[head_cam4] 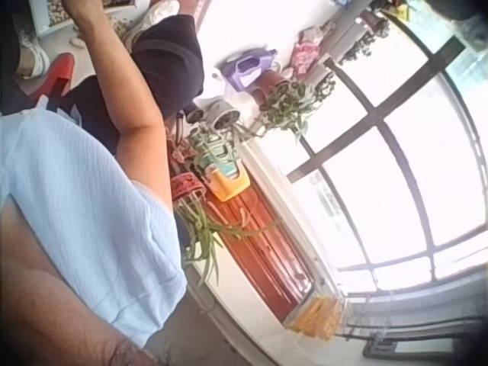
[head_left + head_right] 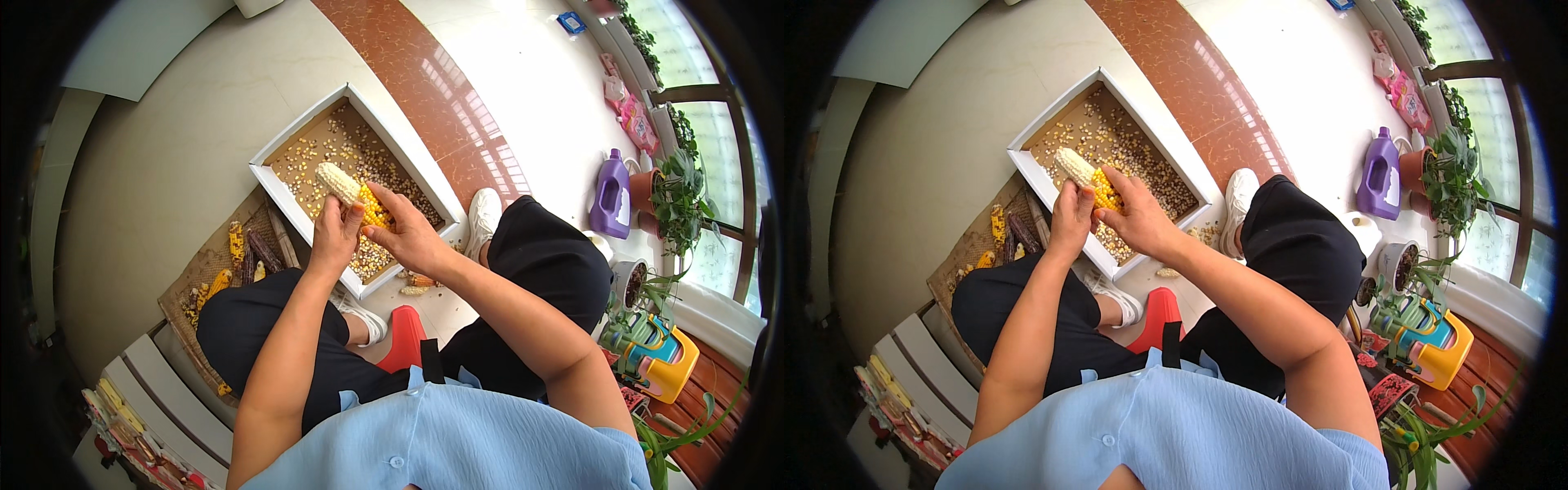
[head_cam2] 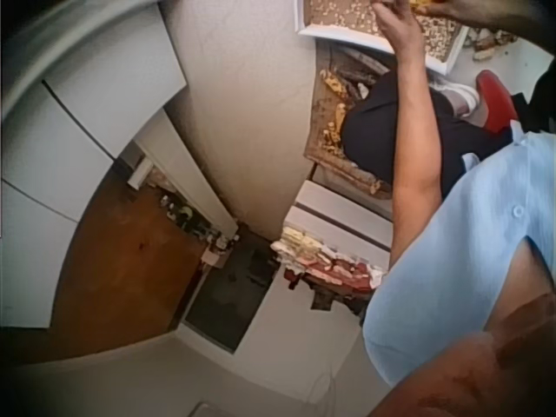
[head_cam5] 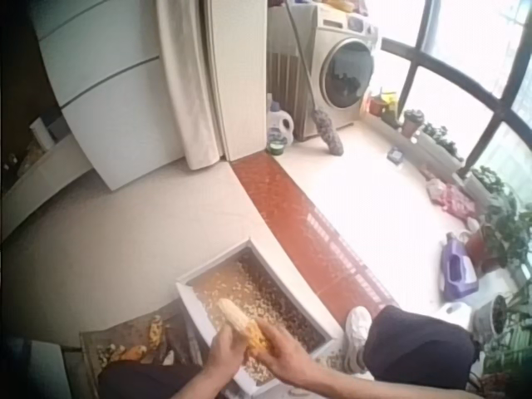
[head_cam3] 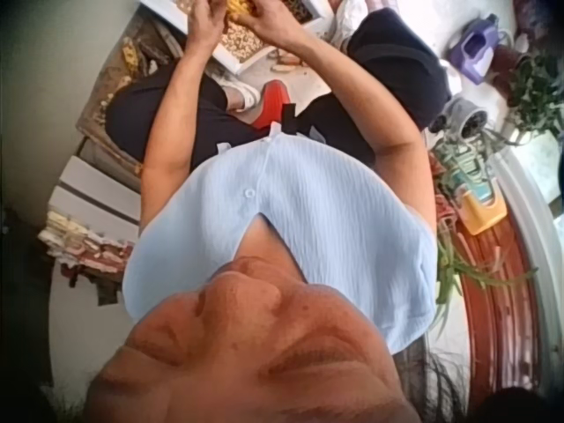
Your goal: The person sits on a low stool and removes kernels from a corn cob by hand, dropping them into a white box. The person rotates the cob and continues shucking until the cob is mostly bare.
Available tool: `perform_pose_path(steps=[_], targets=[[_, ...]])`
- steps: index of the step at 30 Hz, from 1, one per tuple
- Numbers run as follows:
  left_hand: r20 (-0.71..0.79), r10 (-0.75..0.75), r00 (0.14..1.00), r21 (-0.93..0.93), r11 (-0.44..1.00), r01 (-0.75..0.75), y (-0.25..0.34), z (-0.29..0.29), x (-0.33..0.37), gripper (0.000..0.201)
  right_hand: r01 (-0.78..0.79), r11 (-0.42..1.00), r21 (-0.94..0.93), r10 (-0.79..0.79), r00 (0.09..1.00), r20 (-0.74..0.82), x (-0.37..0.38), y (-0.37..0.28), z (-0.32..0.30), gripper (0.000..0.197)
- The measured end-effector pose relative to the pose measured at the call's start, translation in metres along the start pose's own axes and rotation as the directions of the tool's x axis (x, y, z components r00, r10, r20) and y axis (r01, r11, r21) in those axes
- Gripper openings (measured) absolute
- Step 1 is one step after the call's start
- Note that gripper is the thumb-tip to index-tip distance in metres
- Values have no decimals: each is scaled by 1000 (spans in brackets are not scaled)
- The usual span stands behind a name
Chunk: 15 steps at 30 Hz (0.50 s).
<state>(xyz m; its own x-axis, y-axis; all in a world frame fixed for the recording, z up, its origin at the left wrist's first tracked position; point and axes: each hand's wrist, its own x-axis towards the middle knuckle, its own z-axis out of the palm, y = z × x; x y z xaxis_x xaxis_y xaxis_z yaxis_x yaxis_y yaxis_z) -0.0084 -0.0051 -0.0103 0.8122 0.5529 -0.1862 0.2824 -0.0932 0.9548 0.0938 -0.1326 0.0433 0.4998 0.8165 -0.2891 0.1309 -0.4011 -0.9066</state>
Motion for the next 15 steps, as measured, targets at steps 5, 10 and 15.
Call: perform_pose_path(steps=[5,10,15], targets=[[43,-123,991,8,992,123,9,-1,2,55,25,999,-26,-26,1000,-16,-2,1,-1,63],[81,-213,974,-146,964,223,10,-2,1,52,8,1000,0,-8,1000,3,-1,-1,-2,62],[100,-233,967,-266,931,251,16,0,2,50,3,1000,9,-3,1000,7,-1,1,-2,63]])
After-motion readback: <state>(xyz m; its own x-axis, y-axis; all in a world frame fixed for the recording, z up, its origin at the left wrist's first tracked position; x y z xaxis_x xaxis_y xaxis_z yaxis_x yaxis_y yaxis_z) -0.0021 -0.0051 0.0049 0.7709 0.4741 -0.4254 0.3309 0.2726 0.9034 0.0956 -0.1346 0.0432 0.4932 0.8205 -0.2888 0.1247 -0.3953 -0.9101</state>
